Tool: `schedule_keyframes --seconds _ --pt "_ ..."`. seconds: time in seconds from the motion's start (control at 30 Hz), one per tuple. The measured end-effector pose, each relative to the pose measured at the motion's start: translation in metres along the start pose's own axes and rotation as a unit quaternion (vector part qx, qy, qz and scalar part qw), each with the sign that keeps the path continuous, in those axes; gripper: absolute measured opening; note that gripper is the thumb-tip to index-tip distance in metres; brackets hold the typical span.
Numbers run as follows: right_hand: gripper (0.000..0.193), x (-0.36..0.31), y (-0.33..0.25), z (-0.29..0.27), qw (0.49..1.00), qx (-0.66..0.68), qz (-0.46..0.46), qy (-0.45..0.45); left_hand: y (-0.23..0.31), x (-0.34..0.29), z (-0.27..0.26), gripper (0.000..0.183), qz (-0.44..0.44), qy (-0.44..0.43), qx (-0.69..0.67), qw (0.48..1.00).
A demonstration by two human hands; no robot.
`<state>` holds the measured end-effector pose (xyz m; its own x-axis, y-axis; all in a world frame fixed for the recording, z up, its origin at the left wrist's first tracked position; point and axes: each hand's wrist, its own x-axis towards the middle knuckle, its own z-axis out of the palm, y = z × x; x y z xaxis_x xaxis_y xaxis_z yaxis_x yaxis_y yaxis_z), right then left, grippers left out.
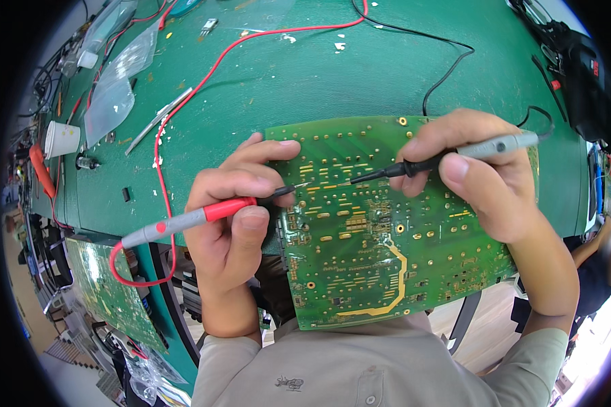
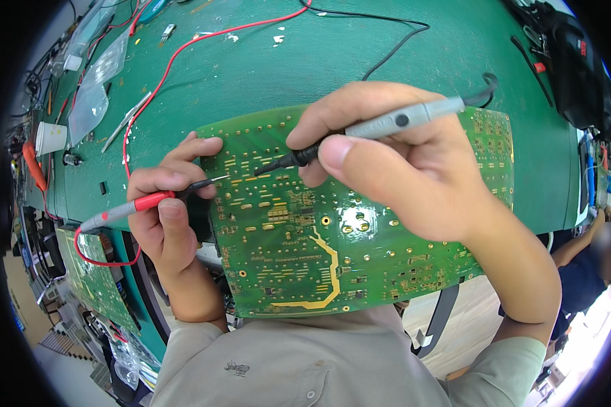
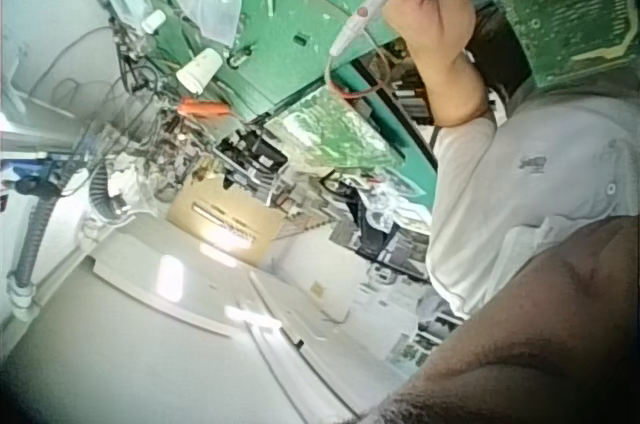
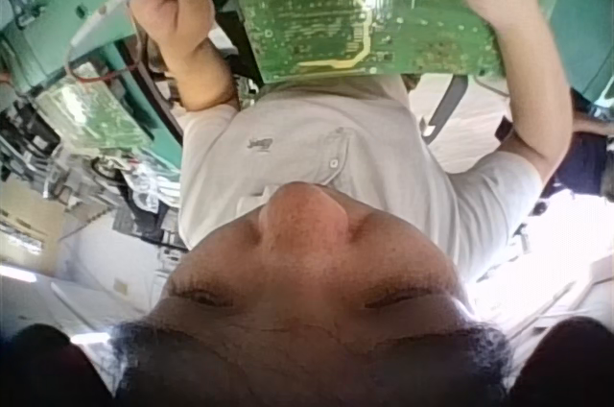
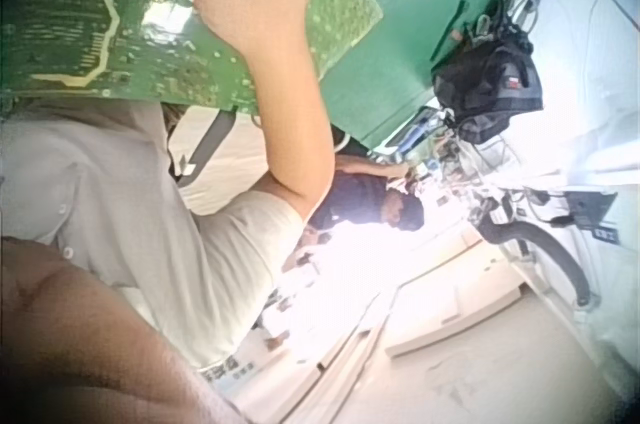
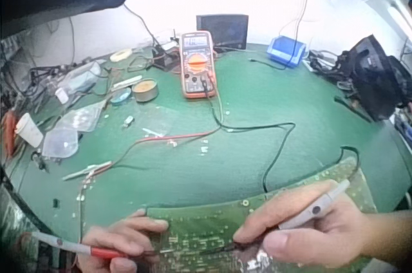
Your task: The person uses multimeter probes to test multiple points on a green circuit board. They repeatedly flip the board over to access different sides and continue probing various traces and pads while referencing a multimeter display.
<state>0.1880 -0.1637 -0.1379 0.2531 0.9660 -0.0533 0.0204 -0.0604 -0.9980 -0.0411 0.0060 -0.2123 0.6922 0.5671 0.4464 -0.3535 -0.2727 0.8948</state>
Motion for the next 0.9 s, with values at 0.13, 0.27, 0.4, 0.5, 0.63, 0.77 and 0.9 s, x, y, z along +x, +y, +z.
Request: schedule_keyframes --seconds 0.13,0.27,0.4,0.5,0.63,0.77,0.9 --pt "0.02 -0.001 0.003 0.006 0.999 0.031 0.009 -0.004 0.003 -0.001 0.001 0.022 -0.018 0.005 0.013 1.0" --pt "0.017 -0.001 0.01 0.007 1.0 -0.017 -0.001 -0.008 0.006 0.002 0.0 0.022 -0.02 -0.013 0.03 0.999" --pt "0.016 -0.002 0.014 0.008 0.998 -0.041 -0.037 -0.011 0.006 0.003 -0.001 0.022 -0.015 -0.017 0.036 0.999" --pt "0.016 -0.001 0.014 0.009 0.998 -0.047 -0.046 -0.015 0.006 0.002 0.001 0.021 -0.018 -0.005 0.025 1.0" --pt "0.017 0.0 0.008 0.009 0.992 -0.106 -0.066 -0.028 0.006 0.001 0.001 0.019 -0.023 0.002 0.013 1.0" --pt "0.017 0.009 0.005 0.01 0.986 -0.13 -0.094 -0.051 0.007 0.001 0.001 0.017 -0.026 0.007 0.006 1.0" --pt "0.015 0.016 0.003 0.012 0.985 -0.149 -0.06 -0.063 0.007 0.0 0.002 0.017 -0.031 0.013 -0.008 0.999"
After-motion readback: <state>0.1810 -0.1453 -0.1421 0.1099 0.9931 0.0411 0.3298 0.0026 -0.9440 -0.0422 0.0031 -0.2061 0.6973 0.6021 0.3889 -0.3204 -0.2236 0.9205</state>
